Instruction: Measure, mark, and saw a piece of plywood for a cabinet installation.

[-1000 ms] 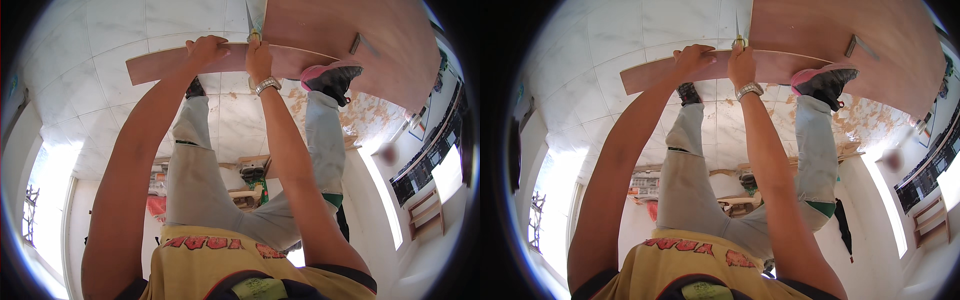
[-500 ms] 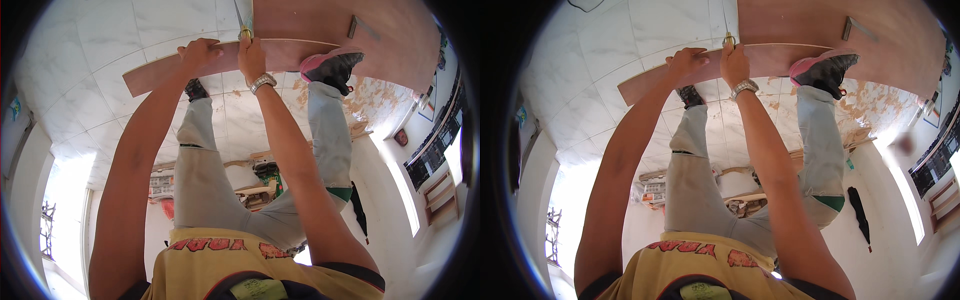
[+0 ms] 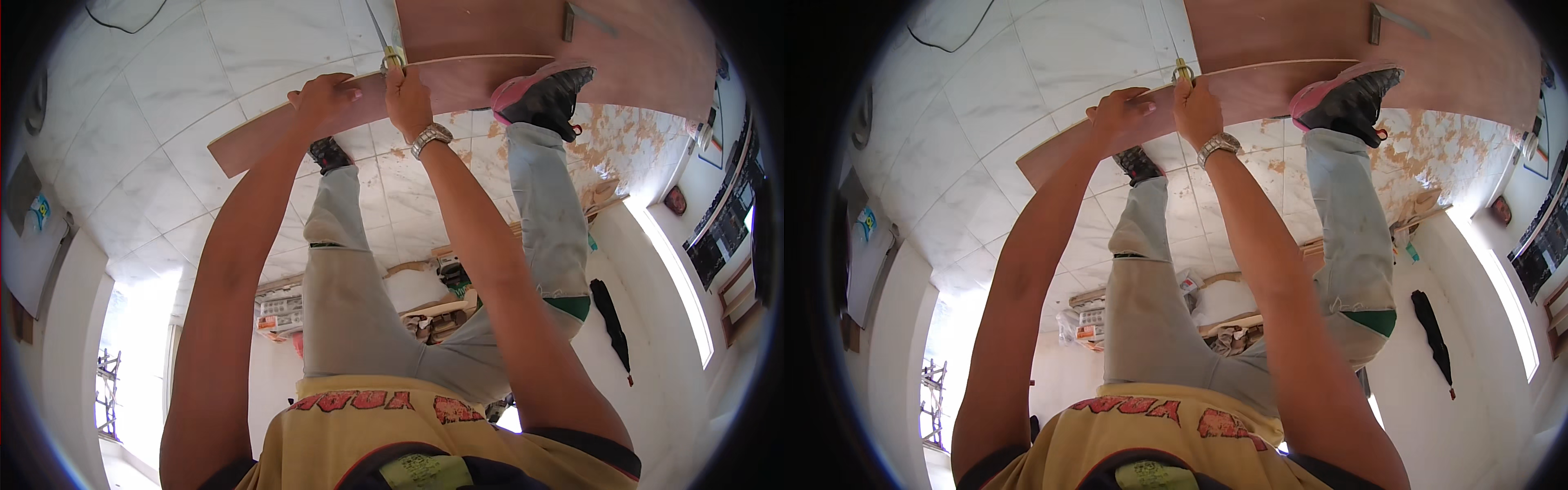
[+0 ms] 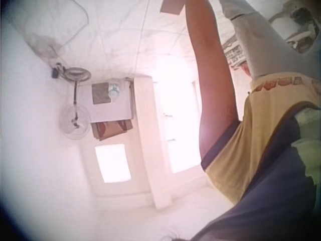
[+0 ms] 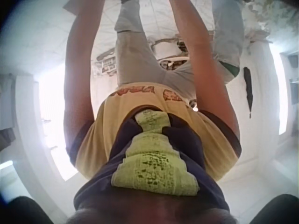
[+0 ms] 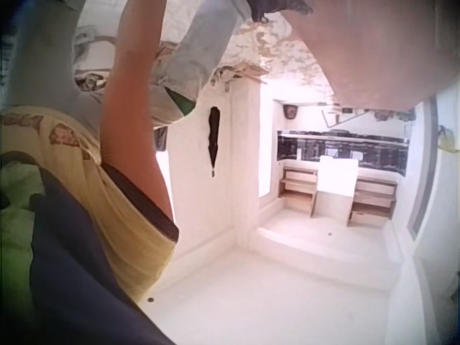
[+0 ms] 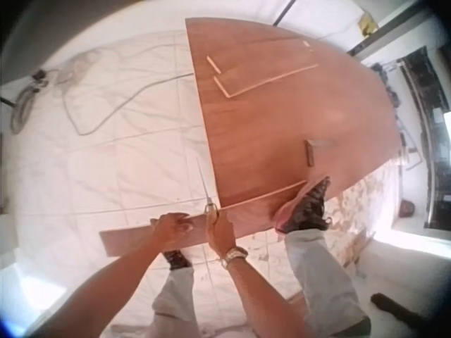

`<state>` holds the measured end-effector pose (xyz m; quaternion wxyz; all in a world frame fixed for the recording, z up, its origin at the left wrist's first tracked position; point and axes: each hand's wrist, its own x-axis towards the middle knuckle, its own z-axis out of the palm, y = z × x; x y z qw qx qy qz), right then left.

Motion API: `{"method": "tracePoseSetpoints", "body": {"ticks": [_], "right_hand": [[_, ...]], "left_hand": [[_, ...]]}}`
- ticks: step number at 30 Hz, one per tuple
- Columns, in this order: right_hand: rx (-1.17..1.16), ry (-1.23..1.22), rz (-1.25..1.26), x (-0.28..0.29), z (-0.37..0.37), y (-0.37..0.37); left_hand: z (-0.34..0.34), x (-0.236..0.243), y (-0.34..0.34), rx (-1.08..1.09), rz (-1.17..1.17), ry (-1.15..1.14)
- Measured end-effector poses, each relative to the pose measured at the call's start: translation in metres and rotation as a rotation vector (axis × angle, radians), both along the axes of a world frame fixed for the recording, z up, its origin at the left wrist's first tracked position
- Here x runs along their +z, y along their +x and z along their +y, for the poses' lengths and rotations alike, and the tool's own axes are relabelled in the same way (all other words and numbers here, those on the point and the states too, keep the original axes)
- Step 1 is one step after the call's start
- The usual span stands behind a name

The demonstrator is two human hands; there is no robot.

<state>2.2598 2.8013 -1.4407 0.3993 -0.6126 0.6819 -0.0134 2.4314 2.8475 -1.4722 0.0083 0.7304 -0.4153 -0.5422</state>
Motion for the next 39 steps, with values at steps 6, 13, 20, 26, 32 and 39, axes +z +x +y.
{"method": "tracePoseSetpoints", "body": {"ticks": [6, 13, 20, 26, 32, 39], "right_hand": [[0.033, 0.151, -0.020, 0.040, 0.016, -0.002], [0.009, 0.327, 0.051, 0.205, 0.106, -0.052], [0.026, 0.160, 0.018, 0.020, -0.003, 0.000], [0.004, 0.303, 0.061, 0.184, 0.123, -0.074], [0.066, -0.060, -0.011, 0.028, 0.014, -0.013], [0.065, 0.202, 0.054, 0.155, 0.122, -0.058]], "left_hand": [[0.013, -0.009, 0.011, -0.020, -0.047, 0.003], [0.031, 0.003, 0.030, 0.016, -0.098, 0.001], [0.003, 0.003, 0.006, -0.008, -0.038, -0.007], [0.025, 0.001, 0.022, 0.021, -0.091, 0.024], [-0.007, 0.003, -0.001, -0.015, -0.061, -0.025], [0.027, -0.006, 0.020, -0.010, -0.128, 0.031]]}}
